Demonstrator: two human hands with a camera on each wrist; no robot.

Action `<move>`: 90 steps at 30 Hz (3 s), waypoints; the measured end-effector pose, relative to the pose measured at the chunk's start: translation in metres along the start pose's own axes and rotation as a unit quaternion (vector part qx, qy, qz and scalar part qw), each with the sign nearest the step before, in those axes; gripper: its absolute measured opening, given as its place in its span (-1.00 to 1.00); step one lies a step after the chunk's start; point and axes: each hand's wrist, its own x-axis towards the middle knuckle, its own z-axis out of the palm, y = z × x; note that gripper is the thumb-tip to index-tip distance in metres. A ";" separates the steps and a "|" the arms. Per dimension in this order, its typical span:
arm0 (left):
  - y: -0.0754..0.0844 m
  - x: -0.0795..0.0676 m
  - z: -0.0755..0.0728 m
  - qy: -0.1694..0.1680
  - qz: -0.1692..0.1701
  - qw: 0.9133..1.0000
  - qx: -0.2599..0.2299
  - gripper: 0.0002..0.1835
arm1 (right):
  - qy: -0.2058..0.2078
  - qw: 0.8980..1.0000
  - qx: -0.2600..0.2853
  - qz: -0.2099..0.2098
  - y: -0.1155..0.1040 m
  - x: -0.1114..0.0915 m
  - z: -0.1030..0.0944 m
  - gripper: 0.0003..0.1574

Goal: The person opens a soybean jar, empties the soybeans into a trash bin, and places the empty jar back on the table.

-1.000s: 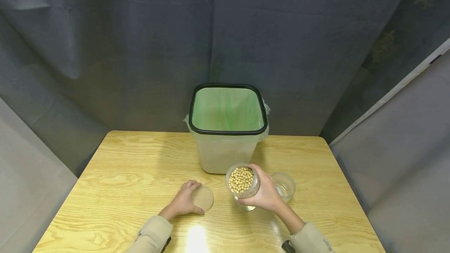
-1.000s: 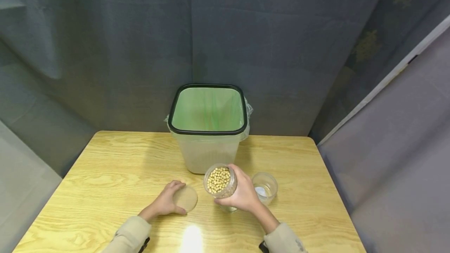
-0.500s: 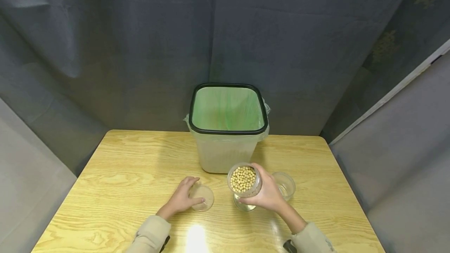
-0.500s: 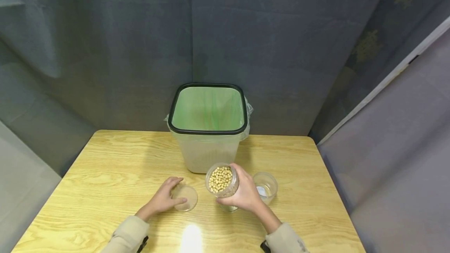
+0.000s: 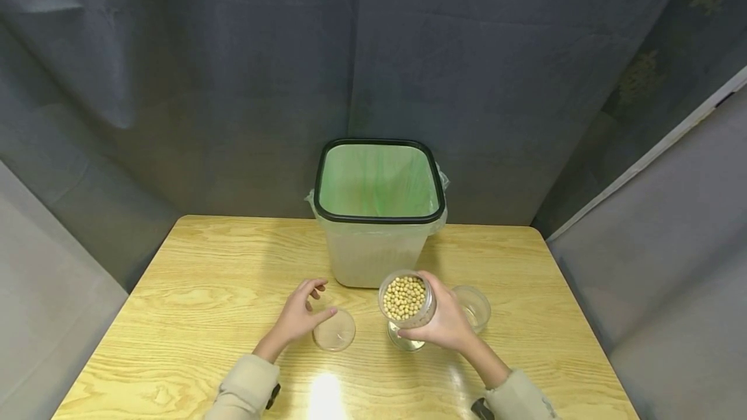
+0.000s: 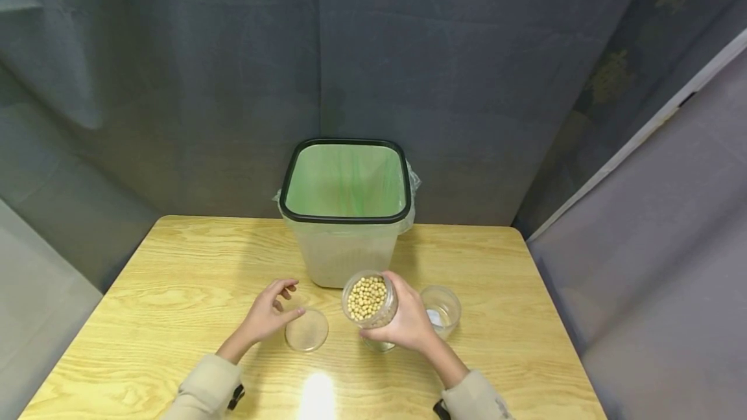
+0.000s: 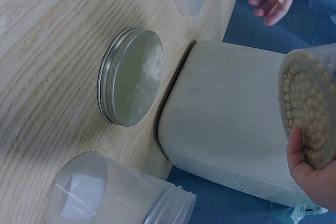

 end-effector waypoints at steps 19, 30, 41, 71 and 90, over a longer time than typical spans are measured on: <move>0.043 0.012 -0.024 0.046 0.103 0.993 -0.034 -0.42 | 0.002 1.000 -0.009 -0.004 0.002 -0.001 -0.001 0.22; 0.076 0.027 -0.046 0.077 0.139 0.987 -0.035 -0.42 | 0.004 1.000 -0.012 -0.002 0.004 -0.002 -0.002 0.23; 0.125 0.033 -0.073 0.112 0.149 0.982 -0.032 -0.46 | 0.008 1.000 -0.024 -0.004 0.002 -0.002 -0.004 0.23; 0.096 0.108 -0.098 0.059 0.046 0.997 0.003 -0.01 | 0.011 0.999 -0.034 -0.007 0.004 -0.002 -0.006 0.25; 0.097 0.120 -0.089 0.029 0.008 0.999 -0.016 0.02 | -0.004 1.000 0.002 -0.004 -0.006 0.003 -0.018 0.24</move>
